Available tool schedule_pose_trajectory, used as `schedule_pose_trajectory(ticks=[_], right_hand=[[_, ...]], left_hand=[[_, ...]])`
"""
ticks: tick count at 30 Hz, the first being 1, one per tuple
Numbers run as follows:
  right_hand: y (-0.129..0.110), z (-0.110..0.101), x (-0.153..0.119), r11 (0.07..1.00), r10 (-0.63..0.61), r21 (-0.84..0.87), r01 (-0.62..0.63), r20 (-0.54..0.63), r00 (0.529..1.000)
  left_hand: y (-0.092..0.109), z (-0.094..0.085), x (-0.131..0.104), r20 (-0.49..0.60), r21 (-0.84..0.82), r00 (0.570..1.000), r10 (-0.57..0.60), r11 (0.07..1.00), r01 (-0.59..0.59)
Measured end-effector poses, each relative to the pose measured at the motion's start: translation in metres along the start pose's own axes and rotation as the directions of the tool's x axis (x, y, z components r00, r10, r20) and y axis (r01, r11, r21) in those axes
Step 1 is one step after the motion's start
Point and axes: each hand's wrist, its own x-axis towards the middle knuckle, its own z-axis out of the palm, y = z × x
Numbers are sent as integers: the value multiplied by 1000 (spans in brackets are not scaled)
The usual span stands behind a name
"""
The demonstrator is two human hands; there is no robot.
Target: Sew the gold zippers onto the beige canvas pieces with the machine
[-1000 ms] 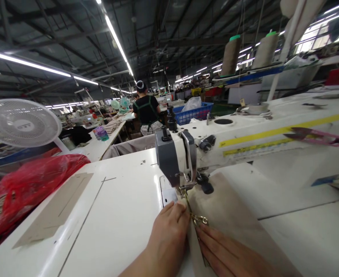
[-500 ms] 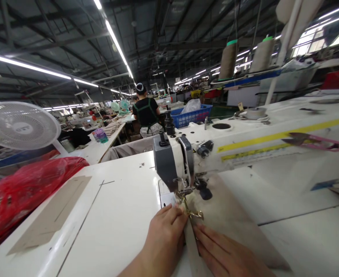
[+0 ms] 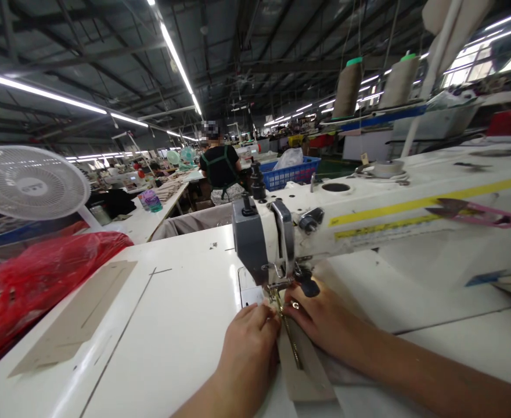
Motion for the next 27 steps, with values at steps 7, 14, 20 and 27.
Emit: schedule_pose_trajectory(ticks=[7, 14, 20, 27], right_hand=[[9, 1, 6, 983, -181, 26, 181, 3, 984], [5, 10, 1, 999, 34, -36, -34, -17, 999], [-3, 12, 6, 975, 179, -141, -173, 35, 983], [-10, 6, 12, 933, 255, -271, -235, 41, 966]], left_hand=[[-6, 2, 4, 7, 24, 999, -32, 999, 32], [-6, 4, 5, 8, 67, 1000, -25, 997, 24], [-8, 5, 4, 11, 65, 1000, -17, 998, 16], [-6, 1, 6, 44, 114, 999, 2, 993, -7]])
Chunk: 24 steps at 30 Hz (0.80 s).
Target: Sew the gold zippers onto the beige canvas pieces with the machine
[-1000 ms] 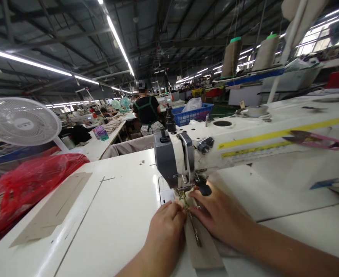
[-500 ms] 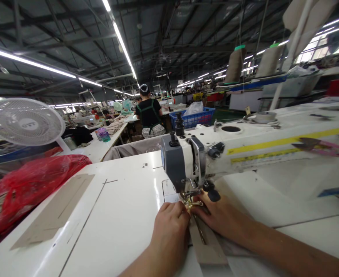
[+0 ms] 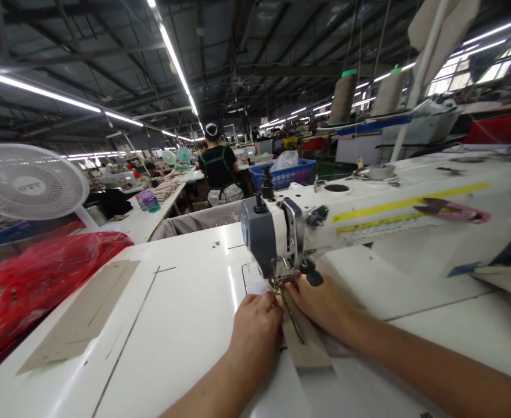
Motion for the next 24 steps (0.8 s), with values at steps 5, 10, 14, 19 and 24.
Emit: schedule_pose_trajectory(ticks=[5, 10, 14, 19, 24], right_hand=[[-6, -25, -50, 900, -423, 85, 427, -60, 904], [-5, -29, -73, 851, -505, 106, 515, -106, 856], [-1, -23, -65, 845, -489, 178, 504, -123, 864], [0, -16, -57, 854, -457, 244, 460, -69, 887], [1, -7, -58, 863, -441, 206, 462, -141, 886]], left_hand=[[6, -3, -7, 24, 32, 998, 51, 998, -52], [10, -4, -11, 4, 39, 994, 112, 993, -112], [7, -4, -8, 27, 38, 995, 95, 995, -96], [0, -2, -1, 31, 20, 998, 52, 998, -53], [2, -7, -7, -4, -95, 1000, -31, 995, 31]])
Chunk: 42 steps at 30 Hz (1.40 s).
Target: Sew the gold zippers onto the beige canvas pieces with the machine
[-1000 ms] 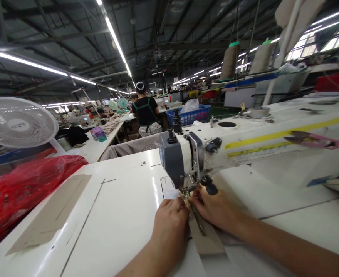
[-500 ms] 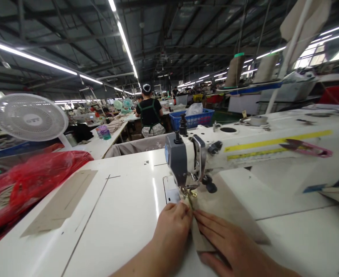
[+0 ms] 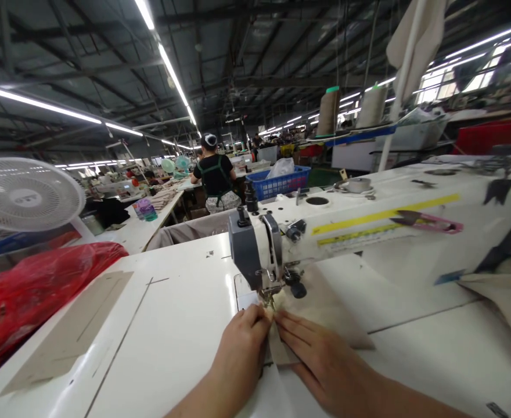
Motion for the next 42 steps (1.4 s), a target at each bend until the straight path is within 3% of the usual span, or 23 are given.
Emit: schedule_pose_trajectory(ticks=[5, 8, 13, 21, 26, 33, 36, 40, 42], right_hand=[[1, 8, -10, 989, -112, -114, 94, -166, 980], [1, 8, -10, 979, -167, -144, 146, -150, 974], [4, 8, -4, 982, -160, -115, 147, -109, 981], [11, 9, 7, 989, -123, -92, 117, -68, 990], [18, 10, 17, 997, -77, -7, 77, -119, 990], [18, 13, 30, 991, 97, 110, -79, -162, 982], [20, 15, 24, 998, 56, -5, -58, -166, 985], [24, 17, 15, 981, -98, -183, 65, -172, 980], [24, 17, 15, 977, -110, -198, 76, -167, 980]], left_hand=[[9, -1, -17, -124, 52, 969, 212, 977, -207], [9, 2, -21, -152, 141, 940, 305, 948, -285], [2, 2, -14, -152, 152, 926, 345, 934, -323], [-7, 5, -3, -109, 121, 943, 314, 946, -301], [-16, 11, 5, -112, 109, 945, 308, 949, -296], [-17, 9, 12, -75, 16, 985, 157, 988, -157], [-15, 5, 6, -50, 27, 991, 127, 992, -126], [-15, 4, -3, -83, 128, 969, 232, 967, -220], [-16, 6, -3, -78, 141, 969, 233, 965, -221]])
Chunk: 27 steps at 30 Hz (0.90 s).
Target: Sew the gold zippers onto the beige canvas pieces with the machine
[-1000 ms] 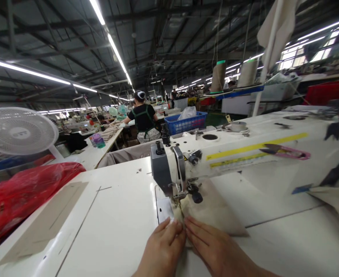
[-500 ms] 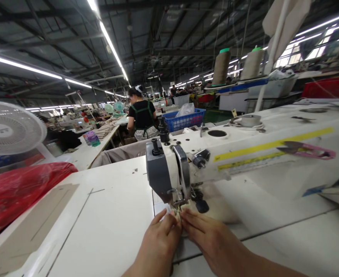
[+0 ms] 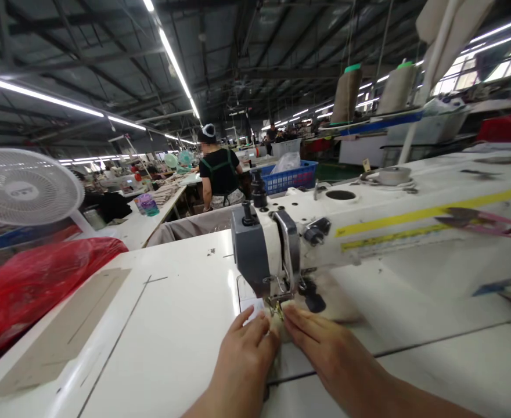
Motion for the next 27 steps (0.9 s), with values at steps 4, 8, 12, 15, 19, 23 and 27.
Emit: schedule_pose_trajectory(ticks=[4, 8, 12, 15, 19, 23, 27], right_hand=[[1, 0, 8, 1000, 7, 2, -7, -29, 1000], [4, 0, 15, 999, 42, 21, -42, -29, 999], [7, 1, 17, 995, 54, 82, -52, -21, 998], [9, 2, 16, 989, 81, 124, -82, 16, 997], [11, 7, 13, 982, 102, 156, -109, 55, 993], [13, 9, 14, 976, 125, 173, -136, 75, 989], [14, 10, 14, 972, 134, 181, -149, 89, 987]], left_hand=[[-3, 4, 5, -8, 27, 1000, 14, 1000, -14], [-5, 3, 9, 10, 14, 1000, 9, 1000, -9], [-6, 2, 10, 33, -12, 999, -6, 1000, 7], [-8, 4, 11, 34, -26, 999, -14, 1000, 15], [-11, 7, 12, 30, -15, 999, -32, 999, 33], [-13, 8, 13, 45, -11, 998, -40, 999, 40], [-15, 10, 11, 64, 2, 997, -50, 999, 50]])
